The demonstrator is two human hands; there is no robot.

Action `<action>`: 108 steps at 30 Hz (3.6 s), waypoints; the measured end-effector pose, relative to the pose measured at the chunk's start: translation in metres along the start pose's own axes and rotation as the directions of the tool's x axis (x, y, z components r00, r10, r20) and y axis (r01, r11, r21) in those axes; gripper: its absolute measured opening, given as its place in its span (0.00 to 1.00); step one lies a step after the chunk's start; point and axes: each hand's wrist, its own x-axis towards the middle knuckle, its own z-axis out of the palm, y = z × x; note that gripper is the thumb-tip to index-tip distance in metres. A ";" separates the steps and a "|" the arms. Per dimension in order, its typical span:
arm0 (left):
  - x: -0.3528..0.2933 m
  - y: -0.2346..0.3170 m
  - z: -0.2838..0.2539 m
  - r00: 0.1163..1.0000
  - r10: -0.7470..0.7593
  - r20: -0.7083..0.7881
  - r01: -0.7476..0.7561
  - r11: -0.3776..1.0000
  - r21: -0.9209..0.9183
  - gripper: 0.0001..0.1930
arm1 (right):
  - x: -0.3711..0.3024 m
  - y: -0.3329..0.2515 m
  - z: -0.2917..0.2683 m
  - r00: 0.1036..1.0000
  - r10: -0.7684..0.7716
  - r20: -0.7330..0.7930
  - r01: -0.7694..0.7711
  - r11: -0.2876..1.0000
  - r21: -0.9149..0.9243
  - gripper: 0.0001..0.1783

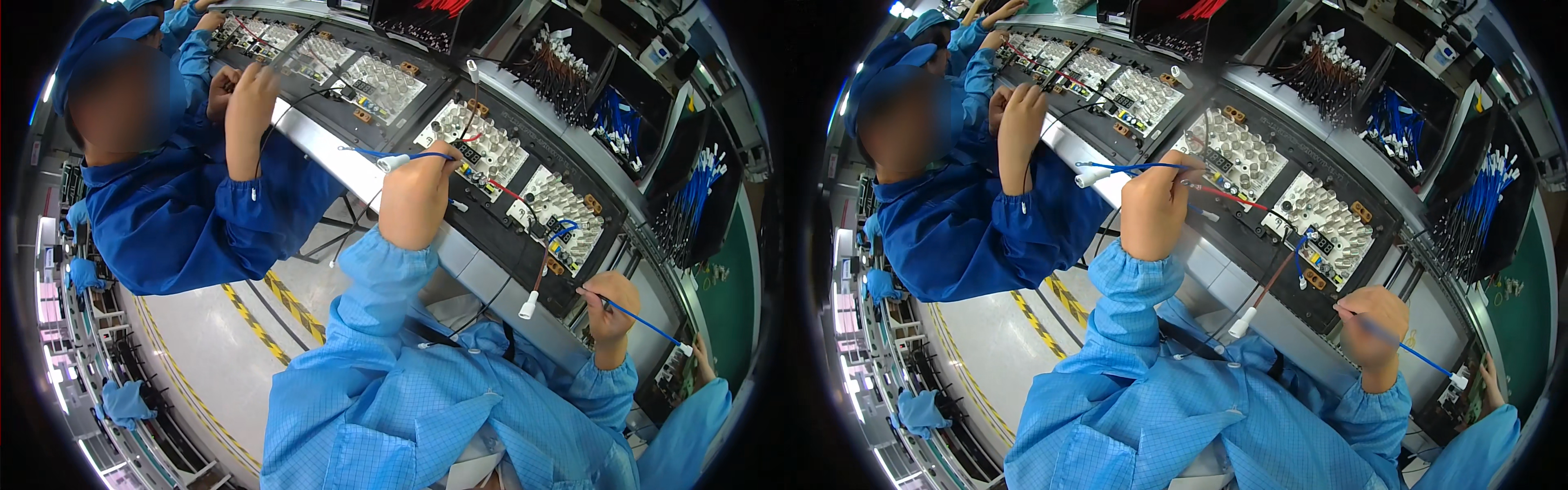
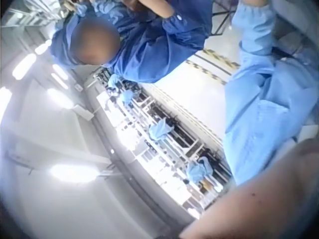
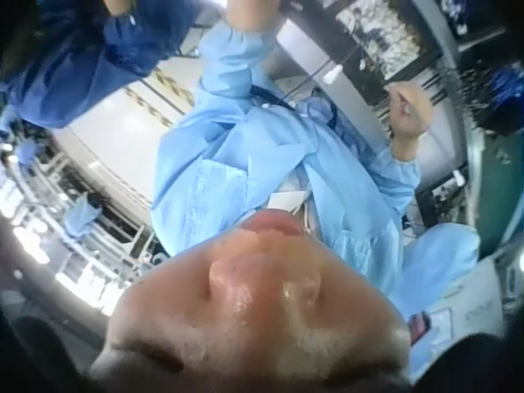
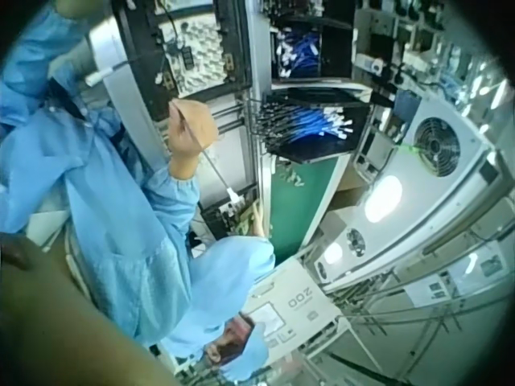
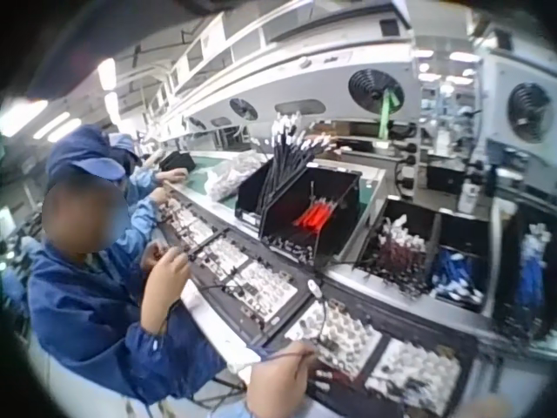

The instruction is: Connecting multiple wires to the connectors on electronic circuit boards.

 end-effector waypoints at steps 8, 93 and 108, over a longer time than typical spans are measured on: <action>0.000 -0.002 0.002 1.000 0.015 -0.014 -0.015 1.000 -0.002 0.03 | 0.000 -0.001 0.004 1.000 0.019 -0.003 -0.019 1.000 0.015 0.05; -0.104 0.060 -0.011 0.997 0.067 -0.042 -0.054 0.968 0.246 0.06 | -0.070 0.051 -0.039 0.992 0.096 -0.087 -0.122 0.921 -0.371 0.06; -0.088 0.015 0.005 0.955 0.040 0.292 -0.088 0.984 0.154 0.15 | -0.122 0.049 -0.083 0.937 0.207 -0.282 -0.302 0.886 -0.353 0.09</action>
